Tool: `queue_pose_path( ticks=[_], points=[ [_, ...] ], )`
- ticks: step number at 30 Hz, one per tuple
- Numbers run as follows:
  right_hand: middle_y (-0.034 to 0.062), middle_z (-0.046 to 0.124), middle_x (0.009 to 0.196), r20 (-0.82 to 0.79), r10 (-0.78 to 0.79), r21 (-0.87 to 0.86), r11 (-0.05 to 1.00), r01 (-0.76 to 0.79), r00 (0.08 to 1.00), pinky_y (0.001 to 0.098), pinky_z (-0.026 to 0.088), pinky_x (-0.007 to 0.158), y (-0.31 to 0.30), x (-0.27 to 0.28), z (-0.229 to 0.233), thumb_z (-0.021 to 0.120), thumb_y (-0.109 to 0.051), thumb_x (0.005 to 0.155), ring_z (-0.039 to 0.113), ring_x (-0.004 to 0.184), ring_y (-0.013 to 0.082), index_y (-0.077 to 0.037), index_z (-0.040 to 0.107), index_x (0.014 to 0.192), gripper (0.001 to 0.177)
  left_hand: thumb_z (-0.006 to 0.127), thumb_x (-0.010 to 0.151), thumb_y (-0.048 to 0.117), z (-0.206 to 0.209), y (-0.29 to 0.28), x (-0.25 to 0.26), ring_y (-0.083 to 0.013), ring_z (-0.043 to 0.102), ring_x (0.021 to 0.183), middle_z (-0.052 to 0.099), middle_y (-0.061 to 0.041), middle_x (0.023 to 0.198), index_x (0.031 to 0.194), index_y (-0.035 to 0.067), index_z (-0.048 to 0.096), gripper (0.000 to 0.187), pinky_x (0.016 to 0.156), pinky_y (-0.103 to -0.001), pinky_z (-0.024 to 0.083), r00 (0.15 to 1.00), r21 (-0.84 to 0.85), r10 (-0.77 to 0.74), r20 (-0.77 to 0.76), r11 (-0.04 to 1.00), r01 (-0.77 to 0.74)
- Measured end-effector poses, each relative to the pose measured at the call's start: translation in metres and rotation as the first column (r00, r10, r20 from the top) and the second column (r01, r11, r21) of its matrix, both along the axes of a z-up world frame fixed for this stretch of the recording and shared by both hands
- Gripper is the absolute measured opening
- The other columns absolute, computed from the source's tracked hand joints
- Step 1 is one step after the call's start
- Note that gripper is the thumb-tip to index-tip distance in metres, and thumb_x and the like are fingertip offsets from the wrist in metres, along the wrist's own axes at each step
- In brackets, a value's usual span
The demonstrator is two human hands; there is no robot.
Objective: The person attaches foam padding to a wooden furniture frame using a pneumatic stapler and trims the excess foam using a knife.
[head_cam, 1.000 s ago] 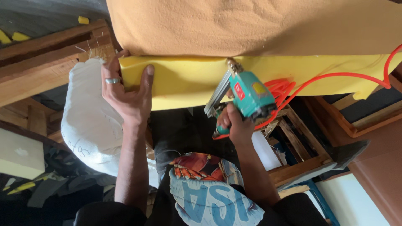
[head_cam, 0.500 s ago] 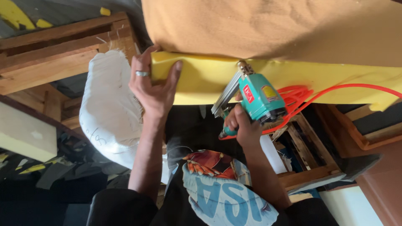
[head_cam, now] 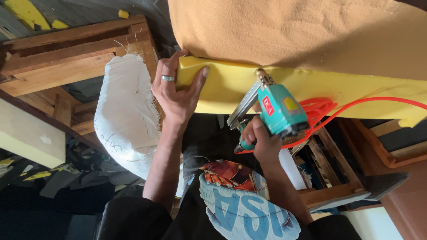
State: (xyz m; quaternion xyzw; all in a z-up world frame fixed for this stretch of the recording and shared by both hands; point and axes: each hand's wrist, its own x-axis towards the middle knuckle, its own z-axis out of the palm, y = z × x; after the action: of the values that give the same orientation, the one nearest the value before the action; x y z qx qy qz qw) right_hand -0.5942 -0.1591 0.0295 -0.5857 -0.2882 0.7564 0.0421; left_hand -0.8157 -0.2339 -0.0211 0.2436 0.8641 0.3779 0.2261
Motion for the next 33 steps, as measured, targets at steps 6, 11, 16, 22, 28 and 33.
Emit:
queue_pose_path(
  ticks=[6, 11, 16, 22, 28, 33],
  points=[
    [0.0006, 0.047, 0.067, -0.074, -0.01, 0.003, 1.0, 0.01, 0.997, 0.0353, 0.049, 0.06, -0.011, -0.006, -0.008, 0.057, -0.015, 0.103, 0.048, 0.056, 0.0134, -0.003, 0.046, 0.124, 0.026, 0.094, 0.091, 0.016, -0.002, -0.001, 0.0, -0.0198, 0.072, 0.09, 0.068, -0.01, 0.105, 0.126, 0.003, 0.063, 0.049, 0.078, -0.033, 0.06, 1.0, 0.015, -0.014, -0.009, 1.0, 0.014],
    [0.0008, 0.047, 0.068, -0.084, 0.032, 0.01, 0.999, -0.031, 0.996, 0.035, 0.049, 0.06, -0.018, -0.004, -0.004, 0.055, -0.016, 0.107, 0.05, 0.057, 0.014, 0.0, 0.051, 0.118, 0.019, 0.093, 0.091, 0.019, -0.005, -0.002, -0.002, -0.0191, 0.072, 0.088, 0.069, -0.009, 0.105, 0.126, 0.003, 0.063, 0.049, 0.075, -0.032, 0.06, 1.0, 0.019, -0.022, -0.003, 1.0, 0.022],
    [0.0004, 0.047, 0.068, -0.099, -0.014, -0.011, 1.0, 0.013, 0.995, 0.0344, 0.05, 0.062, -0.018, -0.029, -0.003, 0.056, -0.015, 0.105, 0.048, 0.057, 0.0125, -0.002, 0.045, 0.125, 0.026, 0.094, 0.092, 0.022, -0.008, -0.004, -0.002, -0.0182, 0.072, 0.085, 0.068, -0.007, 0.103, 0.126, 0.004, 0.063, 0.049, 0.072, -0.031, 0.06, 1.0, 0.01, -0.024, -0.003, 1.0, 0.024],
    [-0.0001, 0.046, 0.067, -0.105, -0.031, -0.002, 1.0, 0.031, 0.994, 0.0331, 0.047, 0.057, -0.028, -0.036, 0.006, 0.057, -0.013, 0.103, 0.046, 0.054, 0.0116, -0.001, 0.047, 0.13, 0.031, 0.094, 0.088, 0.022, -0.006, -0.001, -0.002, -0.0189, 0.071, 0.081, 0.069, -0.008, 0.097, 0.124, 0.003, 0.064, 0.05, 0.07, -0.033, 0.059, 0.999, -0.007, -0.024, -0.038, 1.0, 0.024],
    [0.0005, 0.045, 0.071, -0.142, -0.054, -0.029, 0.998, 0.05, 0.988, 0.0337, 0.048, 0.062, -0.043, -0.043, -0.007, 0.056, -0.009, 0.105, 0.045, 0.059, 0.0123, 0.001, 0.045, 0.131, 0.03, 0.092, 0.09, 0.024, -0.006, -0.002, -0.004, -0.0205, 0.075, 0.085, 0.071, -0.008, 0.1, 0.124, 0.004, 0.065, 0.048, 0.071, -0.032, 0.062, 0.999, -0.018, -0.037, -0.014, 0.999, 0.037],
    [0.0016, 0.047, 0.074, -0.155, -0.03, -0.001, 1.0, 0.03, 0.987, 0.0335, 0.048, 0.06, -0.049, -0.042, -0.001, 0.056, -0.01, 0.101, 0.046, 0.058, 0.0119, 0.002, 0.047, 0.136, 0.037, 0.081, 0.099, 0.032, -0.017, 0.0, 0.002, -0.0231, 0.075, 0.092, 0.07, -0.009, 0.111, 0.127, 0.005, 0.064, 0.042, 0.075, -0.033, 0.062, 0.993, 0.019, 0.012, -0.119, 1.0, -0.01]
  ],
)
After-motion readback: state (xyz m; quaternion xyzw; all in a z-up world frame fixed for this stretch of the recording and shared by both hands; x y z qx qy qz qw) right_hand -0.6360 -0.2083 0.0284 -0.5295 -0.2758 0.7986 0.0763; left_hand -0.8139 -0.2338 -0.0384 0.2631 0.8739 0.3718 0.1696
